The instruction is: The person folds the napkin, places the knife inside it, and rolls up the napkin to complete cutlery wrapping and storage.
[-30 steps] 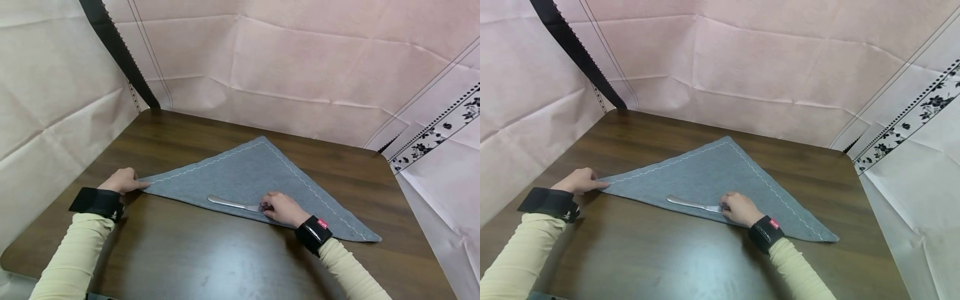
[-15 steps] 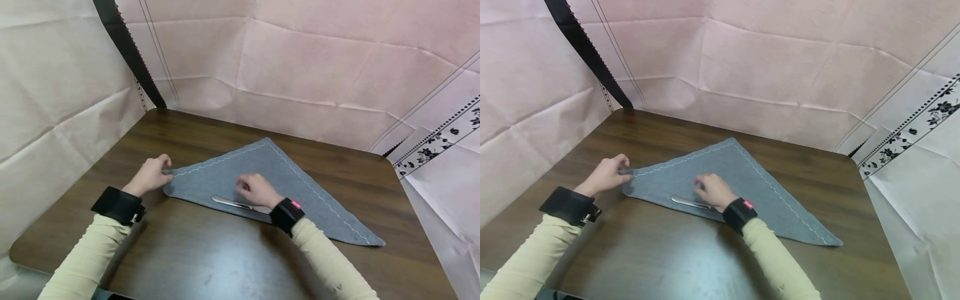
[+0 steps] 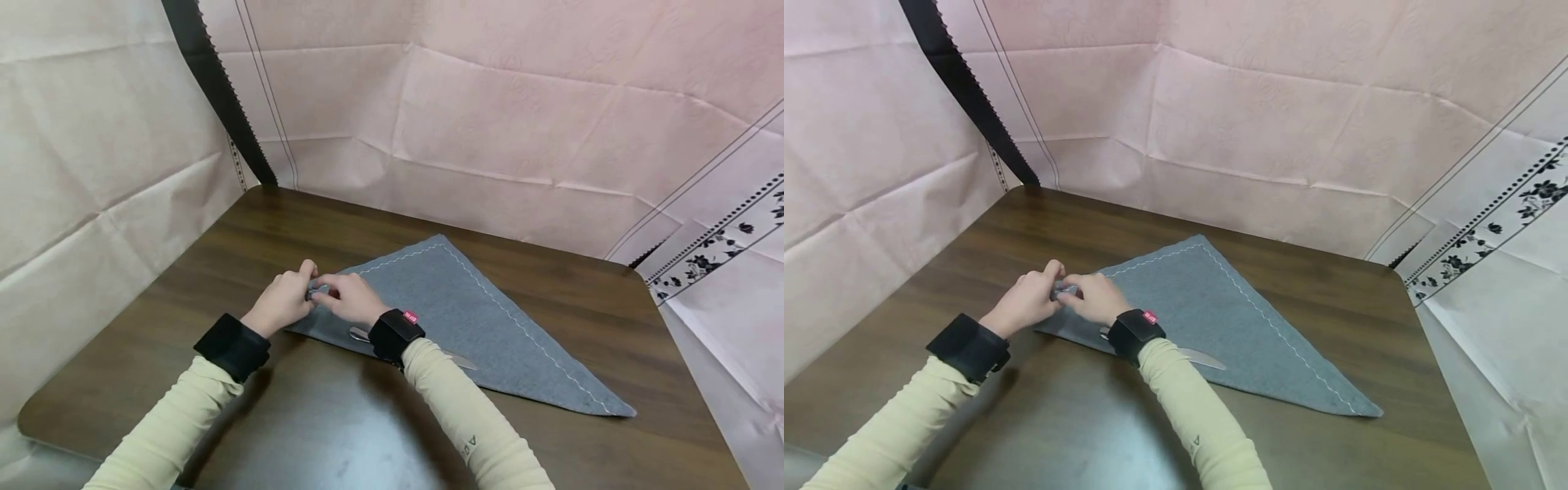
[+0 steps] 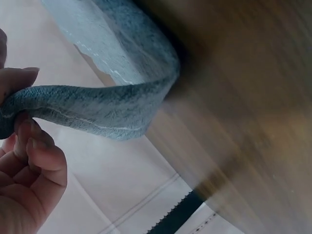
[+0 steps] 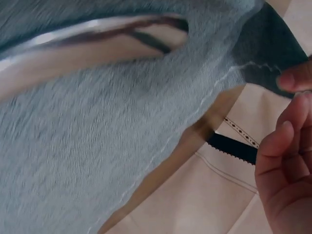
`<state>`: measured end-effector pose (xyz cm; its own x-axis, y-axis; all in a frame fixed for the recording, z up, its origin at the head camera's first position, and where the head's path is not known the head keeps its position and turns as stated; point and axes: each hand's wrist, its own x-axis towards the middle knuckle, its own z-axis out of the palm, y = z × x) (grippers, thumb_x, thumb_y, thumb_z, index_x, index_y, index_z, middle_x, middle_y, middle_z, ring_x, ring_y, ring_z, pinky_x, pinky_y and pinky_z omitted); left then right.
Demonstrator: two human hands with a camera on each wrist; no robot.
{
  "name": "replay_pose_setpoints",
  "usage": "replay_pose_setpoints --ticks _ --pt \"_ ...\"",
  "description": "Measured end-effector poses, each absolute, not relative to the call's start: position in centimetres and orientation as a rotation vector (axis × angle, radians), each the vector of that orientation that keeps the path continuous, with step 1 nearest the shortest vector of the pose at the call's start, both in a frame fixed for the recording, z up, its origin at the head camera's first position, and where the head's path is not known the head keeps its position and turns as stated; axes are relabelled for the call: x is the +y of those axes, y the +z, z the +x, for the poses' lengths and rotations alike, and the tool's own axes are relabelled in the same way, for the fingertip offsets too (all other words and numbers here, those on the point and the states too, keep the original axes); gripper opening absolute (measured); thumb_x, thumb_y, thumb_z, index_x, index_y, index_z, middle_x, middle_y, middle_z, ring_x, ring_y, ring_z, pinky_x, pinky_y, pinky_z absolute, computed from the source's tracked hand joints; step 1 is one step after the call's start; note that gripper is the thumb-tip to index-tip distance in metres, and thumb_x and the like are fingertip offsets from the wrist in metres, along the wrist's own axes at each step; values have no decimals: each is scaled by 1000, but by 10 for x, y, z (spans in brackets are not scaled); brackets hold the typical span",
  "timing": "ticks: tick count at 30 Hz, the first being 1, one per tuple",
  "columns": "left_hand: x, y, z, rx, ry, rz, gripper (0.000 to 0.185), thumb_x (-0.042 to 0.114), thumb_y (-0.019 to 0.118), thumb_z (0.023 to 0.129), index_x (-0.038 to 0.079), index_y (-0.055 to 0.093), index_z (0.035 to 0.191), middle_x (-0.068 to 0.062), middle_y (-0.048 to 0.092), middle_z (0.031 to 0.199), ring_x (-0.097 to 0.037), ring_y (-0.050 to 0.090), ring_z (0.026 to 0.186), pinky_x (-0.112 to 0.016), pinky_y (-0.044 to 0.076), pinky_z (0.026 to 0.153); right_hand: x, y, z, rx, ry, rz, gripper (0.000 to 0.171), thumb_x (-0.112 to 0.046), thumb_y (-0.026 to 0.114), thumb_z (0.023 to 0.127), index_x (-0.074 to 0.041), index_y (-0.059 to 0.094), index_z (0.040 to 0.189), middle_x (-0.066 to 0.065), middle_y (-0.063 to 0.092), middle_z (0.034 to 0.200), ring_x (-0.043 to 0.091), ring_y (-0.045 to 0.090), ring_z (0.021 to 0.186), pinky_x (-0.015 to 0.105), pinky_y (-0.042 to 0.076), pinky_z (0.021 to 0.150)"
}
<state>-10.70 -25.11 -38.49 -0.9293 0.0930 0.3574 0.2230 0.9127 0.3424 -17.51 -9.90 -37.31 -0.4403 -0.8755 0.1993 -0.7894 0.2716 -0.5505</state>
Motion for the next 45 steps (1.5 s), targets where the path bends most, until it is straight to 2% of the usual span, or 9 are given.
replay_pose_setpoints --ticks 5,8,13,19,23,28,37,45 --pt "-244 -386 -107 -2679 -519 -320 32 -9 60 71 2 40 94 -2 42 53 -14 41 43 -27 34 43 -105 -380 -172 2417 -948 -1638 9 -15 56 90 -9 63 88 -3 49 59 6 43 50 17 32 50" --pt "-242 -386 -107 -2659 -503 -359 32 -10 59 73 2 40 95 -1 40 54 -13 39 43 -25 33 43 -105 -380 -171 2457 -1016 -1657 12 -12 59 87 -9 59 76 -3 48 58 5 42 50 16 32 50" --pt "-238 -384 -104 -2654 -488 -399 33 -12 58 73 0 41 99 -1 38 56 -12 36 44 -25 31 44 -105 -379 -168 2530 -1091 -1605 16 -10 63 83 -9 57 68 -4 46 57 5 39 50 15 30 49" --pt "-237 -384 -103 -2717 -462 -329 31 -11 57 69 -2 43 95 -2 37 56 -15 36 47 -26 29 44 -99 -376 -164 2579 -1175 -1458 13 -5 62 79 -8 49 76 -4 41 60 7 36 53 17 27 53" --pt "-240 -384 -102 -2793 -464 -243 39 -8 62 69 -6 45 105 -7 46 62 -17 44 50 -29 36 45 -90 -372 -164 2573 -1205 -1461 10 -3 58 78 -8 49 81 -4 41 60 7 35 52 18 26 54" --pt "-244 -385 -102 -2844 -426 -180 46 -6 65 70 -7 45 111 -16 56 71 -20 52 54 -32 42 46 -77 -366 -163 2593 -1235 -1565 9 -3 56 76 -8 49 79 -3 46 62 6 38 54 17 29 54" --pt "-247 -390 -102 -2971 -346 -77 57 2 68 72 -5 41 123 -8 51 60 -17 43 42 -29 31 38 -51 -353 -158 2567 -1296 -1642 12 -1 55 76 -9 46 78 -2 49 66 6 40 56 19 32 55" --pt "-239 -386 -104 -3036 -323 -67 66 12 73 73 -7 40 128 -9 55 64 -17 45 42 -29 32 38 -29 -351 -162 2569 -1311 -1706 11 2 53 77 -8 47 78 0 49 65 7 39 56 20 31 55"
